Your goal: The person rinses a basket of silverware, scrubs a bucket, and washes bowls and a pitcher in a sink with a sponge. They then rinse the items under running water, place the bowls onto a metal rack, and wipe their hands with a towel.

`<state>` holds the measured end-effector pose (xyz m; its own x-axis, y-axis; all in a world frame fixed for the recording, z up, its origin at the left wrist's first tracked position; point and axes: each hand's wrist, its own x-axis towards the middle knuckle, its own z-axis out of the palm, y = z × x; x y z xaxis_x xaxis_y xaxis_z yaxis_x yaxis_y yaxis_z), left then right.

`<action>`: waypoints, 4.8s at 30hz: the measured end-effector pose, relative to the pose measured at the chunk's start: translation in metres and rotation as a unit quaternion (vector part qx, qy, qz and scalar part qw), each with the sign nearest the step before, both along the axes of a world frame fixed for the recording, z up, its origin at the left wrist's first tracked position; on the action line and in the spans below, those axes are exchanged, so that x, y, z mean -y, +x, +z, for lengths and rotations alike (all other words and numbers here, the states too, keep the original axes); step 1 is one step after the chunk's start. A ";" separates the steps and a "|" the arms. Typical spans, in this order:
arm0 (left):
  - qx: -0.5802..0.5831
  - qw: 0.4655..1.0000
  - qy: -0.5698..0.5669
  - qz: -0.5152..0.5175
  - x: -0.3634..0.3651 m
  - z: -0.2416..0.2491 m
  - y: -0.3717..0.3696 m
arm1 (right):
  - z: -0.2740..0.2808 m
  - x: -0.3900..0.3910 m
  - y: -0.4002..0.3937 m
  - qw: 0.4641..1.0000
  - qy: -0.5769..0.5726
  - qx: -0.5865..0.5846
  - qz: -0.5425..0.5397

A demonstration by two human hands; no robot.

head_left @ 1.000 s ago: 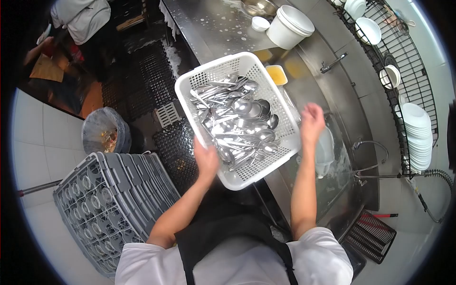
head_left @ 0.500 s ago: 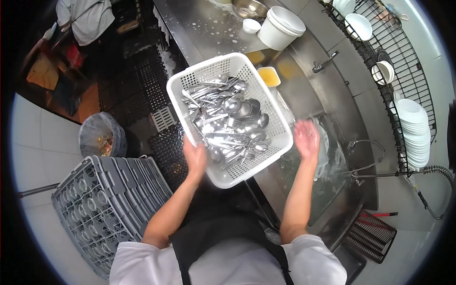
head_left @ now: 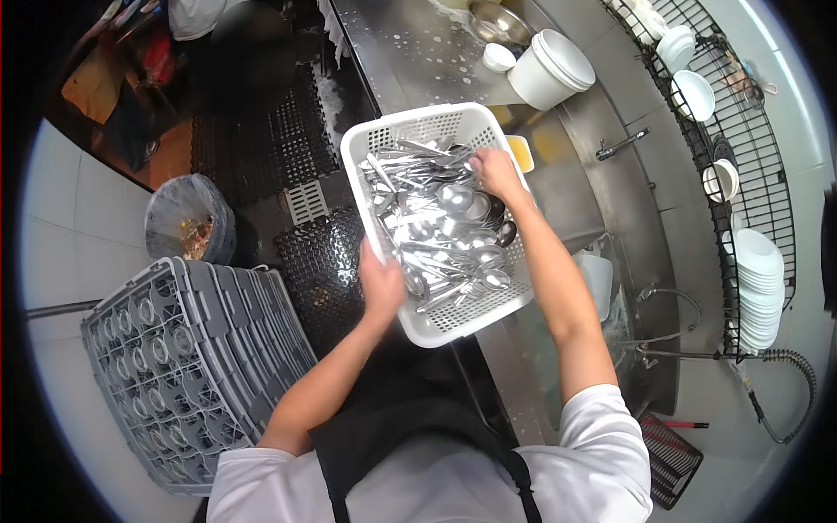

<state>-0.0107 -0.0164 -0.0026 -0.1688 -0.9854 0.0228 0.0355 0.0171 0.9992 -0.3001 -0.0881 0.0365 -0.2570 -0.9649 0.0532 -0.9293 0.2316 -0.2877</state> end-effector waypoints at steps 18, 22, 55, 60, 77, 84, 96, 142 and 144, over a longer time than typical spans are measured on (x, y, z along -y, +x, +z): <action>0.061 0.998 0.024 0.012 0.031 -0.001 -0.009 | 0.045 -0.168 0.036 0.874 -0.396 0.096 -0.266; 0.033 0.998 0.031 -0.044 0.065 -0.002 -0.024 | -0.010 -0.312 -0.021 0.761 -0.436 0.359 -0.320; 0.024 0.994 0.083 -0.068 0.023 -0.005 -0.029 | -0.092 -0.366 0.094 0.869 -0.395 0.227 -0.192; 0.021 0.993 0.097 -0.059 0.019 -0.001 -0.031 | -0.097 -0.374 0.080 0.771 -0.397 0.429 -0.252; 0.081 0.990 0.100 -0.064 0.038 -0.015 -0.024 | -0.070 -0.532 0.122 0.972 -0.168 0.118 -0.115; 0.155 0.987 0.024 -0.018 0.038 -0.007 -0.039 | -0.075 -0.517 0.126 0.949 -0.232 0.142 -0.157; 0.015 0.997 0.065 -0.036 -0.001 0.014 -0.040 | -0.069 -0.503 0.032 0.823 -0.259 0.156 -0.481; 0.121 0.992 -0.010 0.026 0.007 0.003 -0.050 | -0.009 -0.503 -0.041 0.781 -0.290 0.420 -0.361; 0.146 0.989 -0.004 0.036 0.012 0.005 -0.050 | 0.020 -0.482 -0.031 0.812 -0.291 0.380 -0.333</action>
<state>-0.0608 -0.0282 0.0029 -0.0994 -0.9950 -0.0089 -0.2568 0.0170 0.9663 -0.3311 0.3936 0.0566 -0.8836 -0.4671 0.0324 -0.1564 0.2293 -0.9607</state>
